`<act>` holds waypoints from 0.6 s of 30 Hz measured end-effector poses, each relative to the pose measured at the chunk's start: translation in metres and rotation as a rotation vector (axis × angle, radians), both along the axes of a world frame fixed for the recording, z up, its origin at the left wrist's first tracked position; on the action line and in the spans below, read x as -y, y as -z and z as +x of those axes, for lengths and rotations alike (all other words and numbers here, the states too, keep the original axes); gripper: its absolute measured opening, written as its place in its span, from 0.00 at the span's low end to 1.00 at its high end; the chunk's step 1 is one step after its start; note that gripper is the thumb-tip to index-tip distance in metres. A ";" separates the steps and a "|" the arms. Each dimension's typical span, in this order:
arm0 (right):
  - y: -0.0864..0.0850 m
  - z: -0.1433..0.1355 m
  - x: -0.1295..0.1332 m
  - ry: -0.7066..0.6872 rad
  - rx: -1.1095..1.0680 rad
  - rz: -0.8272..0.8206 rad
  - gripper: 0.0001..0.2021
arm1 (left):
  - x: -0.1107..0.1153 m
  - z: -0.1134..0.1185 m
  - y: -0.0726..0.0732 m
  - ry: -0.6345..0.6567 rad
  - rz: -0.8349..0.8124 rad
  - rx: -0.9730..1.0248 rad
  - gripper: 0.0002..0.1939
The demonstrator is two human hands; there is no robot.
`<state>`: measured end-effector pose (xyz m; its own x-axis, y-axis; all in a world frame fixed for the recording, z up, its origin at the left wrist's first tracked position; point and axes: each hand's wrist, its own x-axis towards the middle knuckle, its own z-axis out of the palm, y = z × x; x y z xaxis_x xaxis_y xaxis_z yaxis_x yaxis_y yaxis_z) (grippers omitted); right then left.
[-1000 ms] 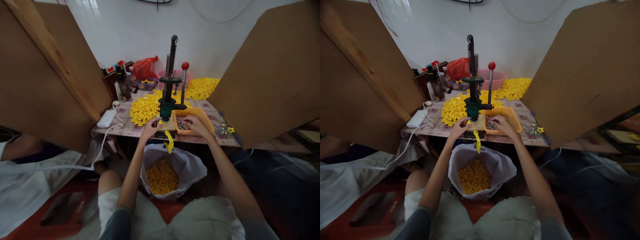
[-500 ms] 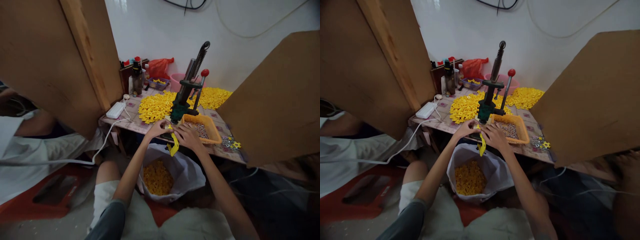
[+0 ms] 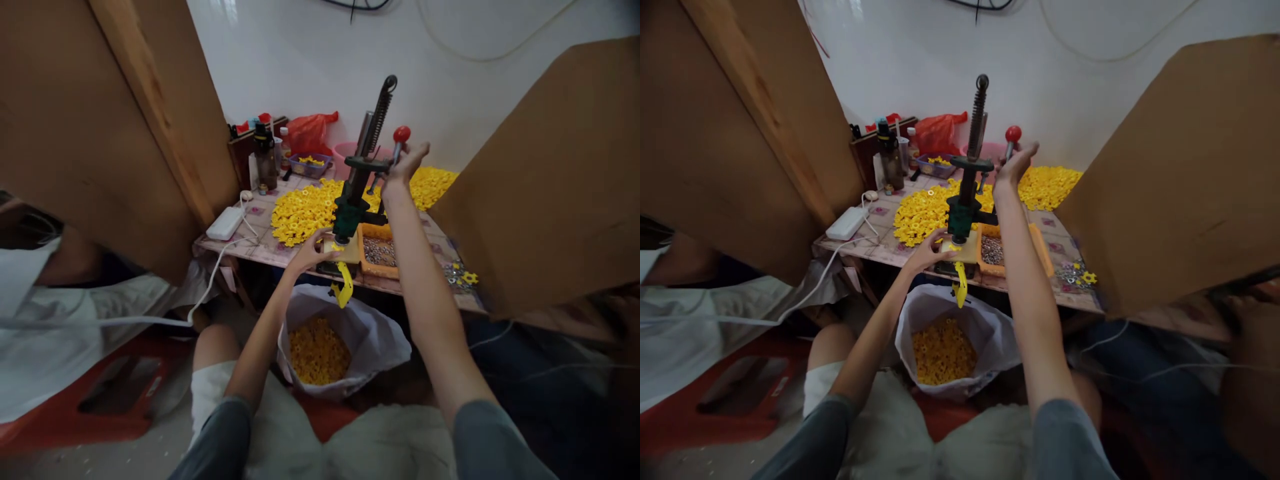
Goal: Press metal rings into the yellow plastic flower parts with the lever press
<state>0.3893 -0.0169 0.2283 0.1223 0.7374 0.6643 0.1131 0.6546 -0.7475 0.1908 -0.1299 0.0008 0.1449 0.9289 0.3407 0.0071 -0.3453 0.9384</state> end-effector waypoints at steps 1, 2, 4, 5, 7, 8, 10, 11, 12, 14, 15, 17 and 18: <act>0.005 -0.004 0.024 -0.023 -0.112 -0.021 0.39 | 0.000 0.000 0.001 0.004 -0.011 0.003 0.44; 0.011 -0.008 0.050 -0.031 -0.204 -0.025 0.38 | 0.000 -0.001 0.002 0.007 -0.017 -0.001 0.45; 0.029 -0.012 0.102 -0.019 -0.316 0.048 0.35 | -0.001 -0.001 0.004 0.009 -0.017 -0.013 0.46; 0.038 -0.010 0.121 -0.022 -0.292 0.084 0.36 | -0.002 -0.002 0.004 0.009 -0.012 -0.018 0.46; 0.051 0.000 0.140 -0.021 -0.195 0.129 0.39 | -0.003 -0.001 0.004 0.009 -0.006 -0.033 0.45; 0.055 0.009 0.140 -0.015 -0.119 0.127 0.40 | -0.003 0.000 0.003 0.007 -0.008 -0.040 0.45; 0.059 0.031 0.130 0.043 0.096 0.081 0.39 | -0.002 0.003 0.000 0.001 -0.015 -0.051 0.44; 0.063 0.043 0.123 0.102 0.243 0.036 0.39 | 0.001 0.004 -0.001 0.000 -0.018 -0.052 0.43; 0.069 0.056 0.117 0.169 0.407 -0.027 0.39 | 0.004 0.004 -0.003 0.003 -0.016 -0.051 0.42; 0.090 0.079 0.113 0.286 0.741 -0.217 0.40 | 0.016 0.003 -0.006 0.027 0.004 -0.055 0.37; 0.103 0.088 0.114 0.306 0.892 -0.335 0.40 | 0.023 0.000 -0.006 0.039 0.020 -0.073 0.35; 0.129 0.100 0.119 0.254 1.110 -0.551 0.39 | 0.038 -0.011 -0.004 -0.010 0.060 -0.145 0.30; 0.140 0.104 0.122 0.199 1.183 -0.619 0.37 | 0.044 -0.019 -0.002 -0.085 0.086 -0.205 0.27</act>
